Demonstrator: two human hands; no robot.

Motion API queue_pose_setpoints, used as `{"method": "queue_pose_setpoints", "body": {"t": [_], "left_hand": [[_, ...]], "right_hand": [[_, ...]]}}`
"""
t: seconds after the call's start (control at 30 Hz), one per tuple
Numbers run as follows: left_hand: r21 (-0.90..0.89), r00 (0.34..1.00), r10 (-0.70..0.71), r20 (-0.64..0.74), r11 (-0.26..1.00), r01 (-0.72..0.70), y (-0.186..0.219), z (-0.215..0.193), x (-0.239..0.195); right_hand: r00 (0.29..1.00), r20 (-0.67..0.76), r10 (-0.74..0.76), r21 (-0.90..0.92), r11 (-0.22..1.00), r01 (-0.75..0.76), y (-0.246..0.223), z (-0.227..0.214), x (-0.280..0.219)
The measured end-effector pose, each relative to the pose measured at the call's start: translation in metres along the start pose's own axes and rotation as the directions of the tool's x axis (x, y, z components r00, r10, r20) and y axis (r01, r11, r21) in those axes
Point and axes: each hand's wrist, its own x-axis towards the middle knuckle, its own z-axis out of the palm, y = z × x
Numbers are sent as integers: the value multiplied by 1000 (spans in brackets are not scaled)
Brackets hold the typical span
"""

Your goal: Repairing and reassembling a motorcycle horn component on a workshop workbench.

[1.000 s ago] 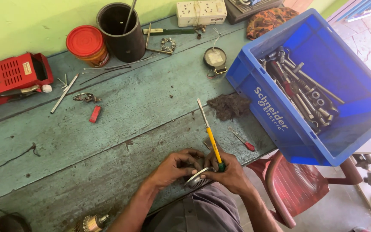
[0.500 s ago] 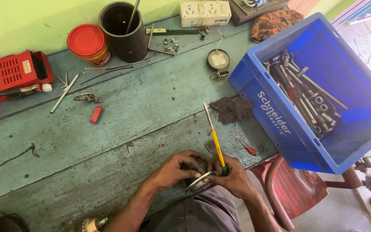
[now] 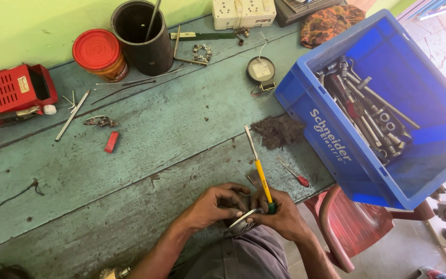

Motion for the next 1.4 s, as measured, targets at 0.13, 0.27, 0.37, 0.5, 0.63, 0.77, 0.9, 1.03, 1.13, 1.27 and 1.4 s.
{"method": "queue_pose_setpoints", "body": {"t": [0.13, 0.27, 0.37, 0.5, 0.63, 0.77, 0.9, 1.03, 1.13, 1.27, 1.4], "left_hand": [[-50, 1000, 4, 2, 999, -4, -10, -1, 1], [-73, 1000, 1, 26, 997, 1, -10, -2, 1], [35, 998, -13, 59, 999, 11, 1, 0, 3], [245, 993, 35, 110, 968, -61, 13, -3, 3], [305, 981, 115, 153, 939, -158, 10, -7, 5], [292, 985, 127, 117, 944, -156, 6, -6, 7], [289, 982, 179, 58, 939, -188, -4, -1, 6], [255, 989, 147, 11, 956, -145, -6, 3, 5], [211, 984, 177, 34, 961, -180, -10, -1, 6], [105, 991, 107, 75, 988, -115, -3, -3, 7], [6, 995, 25, 94, 1000, -26, -4, -4, 12]], "right_hand": [[1000, -10, -2, -18, 1000, 2, -3, 2, -1], [1000, -1, -25, -85, 996, 25, -5, 2, -1], [997, -14, 74, 7, 997, -74, -15, 5, 0], [999, -2, 37, -16, 999, -37, -12, 3, 0], [999, -7, 37, -100, 994, -38, -9, 1, 0], [1000, 0, 16, -81, 997, -16, -4, -4, 0], [999, -18, 32, -56, 998, -33, -3, -5, 1], [997, -42, 62, -111, 992, -67, -7, -4, 0], [997, -37, 71, -109, 991, -75, -11, -3, 1], [999, -34, 25, -48, 999, -27, 8, -7, 0], [999, -23, 30, -10, 999, -30, 2, -5, 1]]}}
